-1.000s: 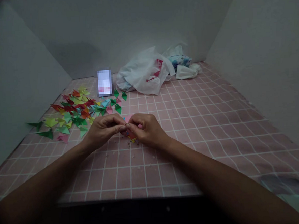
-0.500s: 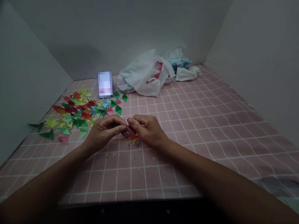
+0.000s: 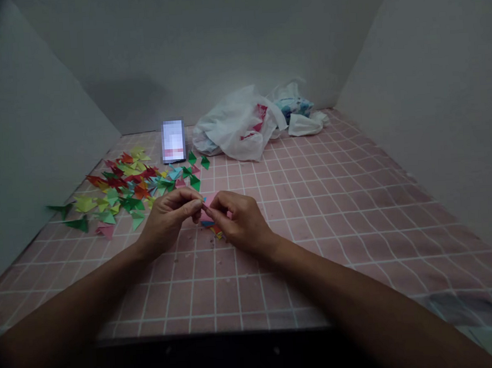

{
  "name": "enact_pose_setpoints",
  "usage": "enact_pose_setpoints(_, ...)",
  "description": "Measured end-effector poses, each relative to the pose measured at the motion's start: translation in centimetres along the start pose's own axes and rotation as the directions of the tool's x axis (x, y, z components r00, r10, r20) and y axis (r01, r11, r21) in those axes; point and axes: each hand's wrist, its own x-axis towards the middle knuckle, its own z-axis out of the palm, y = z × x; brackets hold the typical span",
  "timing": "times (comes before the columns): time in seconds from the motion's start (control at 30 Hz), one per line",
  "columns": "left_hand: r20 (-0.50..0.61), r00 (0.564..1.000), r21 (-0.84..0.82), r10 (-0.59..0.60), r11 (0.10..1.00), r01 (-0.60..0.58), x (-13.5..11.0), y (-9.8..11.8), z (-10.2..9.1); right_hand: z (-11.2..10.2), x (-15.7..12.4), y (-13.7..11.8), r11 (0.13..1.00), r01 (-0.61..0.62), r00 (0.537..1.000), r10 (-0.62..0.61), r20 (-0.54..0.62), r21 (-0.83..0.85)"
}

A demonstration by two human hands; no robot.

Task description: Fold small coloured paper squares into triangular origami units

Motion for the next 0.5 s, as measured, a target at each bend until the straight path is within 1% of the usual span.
enact_pose_setpoints(0.13, 0.003, 0.998, 0.07, 0.056, 0.996, -0.056, -0.02, 0.2, -0.08, 0.07, -0.08, -0.12, 0.998, 0.044, 0.999, -0.044, 0.008, -0.036)
enact_pose_setpoints(0.2, -0.003, 0.997, 0.052, 0.072, 0.996, -0.072, -0.06, 0.16, -0.03, 0.11, -0.12, -0.18, 0.998, 0.051, 0.999, -0.05, 0.012, -0.03)
enact_pose_setpoints(0.37, -0.036, 0.999, -0.054, 0.016, 0.998, -0.018, -0.08, -0.17, 0.23, 0.09, -0.07, -0.28, 1.0, 0.025, 1.0, -0.025, -0.017, -0.009)
enact_pose_setpoints(0.5, 0.002, 1.0, 0.018, -0.013, 1.0, 0.013, -0.1, 0.05, 0.28, -0.03, 0.02, -0.1, 1.0, 0.01, 1.0, -0.01, -0.001, 0.015)
